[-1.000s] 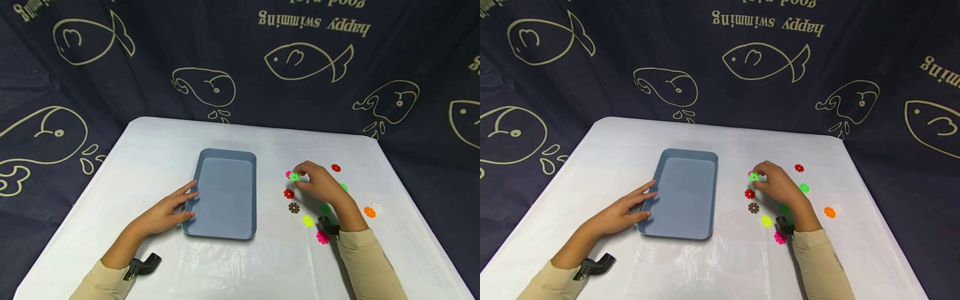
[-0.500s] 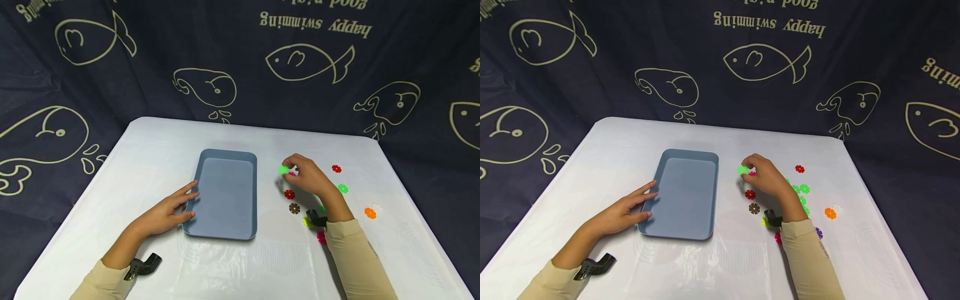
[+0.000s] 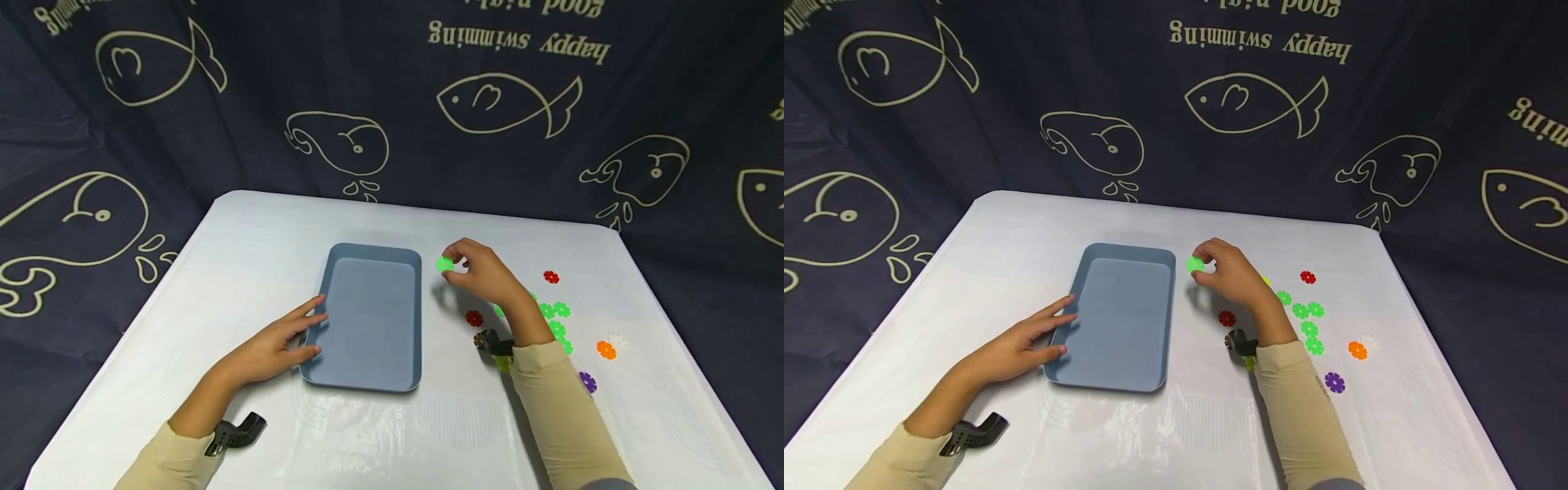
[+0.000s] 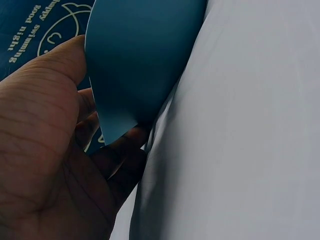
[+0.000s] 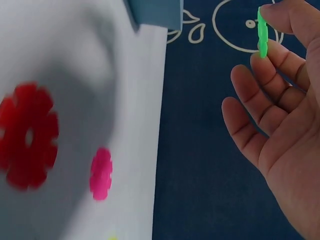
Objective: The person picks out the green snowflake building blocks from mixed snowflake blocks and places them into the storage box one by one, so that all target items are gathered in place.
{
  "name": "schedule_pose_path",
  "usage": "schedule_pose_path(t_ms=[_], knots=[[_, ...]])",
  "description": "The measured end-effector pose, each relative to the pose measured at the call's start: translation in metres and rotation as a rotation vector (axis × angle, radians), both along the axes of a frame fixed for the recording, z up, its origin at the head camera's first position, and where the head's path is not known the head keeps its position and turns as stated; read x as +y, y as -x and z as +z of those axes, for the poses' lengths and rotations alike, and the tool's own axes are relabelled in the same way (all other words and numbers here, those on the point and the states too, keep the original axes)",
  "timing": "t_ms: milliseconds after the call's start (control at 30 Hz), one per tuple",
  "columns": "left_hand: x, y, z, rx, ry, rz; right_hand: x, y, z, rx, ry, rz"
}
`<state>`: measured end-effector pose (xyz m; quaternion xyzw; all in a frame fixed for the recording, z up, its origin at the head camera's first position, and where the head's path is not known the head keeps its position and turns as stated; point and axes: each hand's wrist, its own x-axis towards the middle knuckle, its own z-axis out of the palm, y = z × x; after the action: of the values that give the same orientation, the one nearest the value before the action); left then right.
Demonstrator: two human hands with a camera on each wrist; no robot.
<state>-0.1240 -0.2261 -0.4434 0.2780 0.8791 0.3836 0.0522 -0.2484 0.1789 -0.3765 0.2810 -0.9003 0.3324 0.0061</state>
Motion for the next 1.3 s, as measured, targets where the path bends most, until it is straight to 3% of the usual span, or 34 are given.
schedule_pose_path(t_ms=[533, 933, 1300], knots=[[-0.002, -0.002, 0.002, -0.011, 0.014, 0.019, -0.045, 0.015, 0.007, -0.033, 0.081, 0.055], [0.001, 0.001, 0.000, 0.003, -0.010, -0.007, -0.080, 0.022, 0.006, 0.015, 0.061, 0.084], [0.001, 0.000, 0.001, 0.002, 0.006, 0.005, -0.108, 0.025, 0.005, 0.019, 0.114, 0.084]])
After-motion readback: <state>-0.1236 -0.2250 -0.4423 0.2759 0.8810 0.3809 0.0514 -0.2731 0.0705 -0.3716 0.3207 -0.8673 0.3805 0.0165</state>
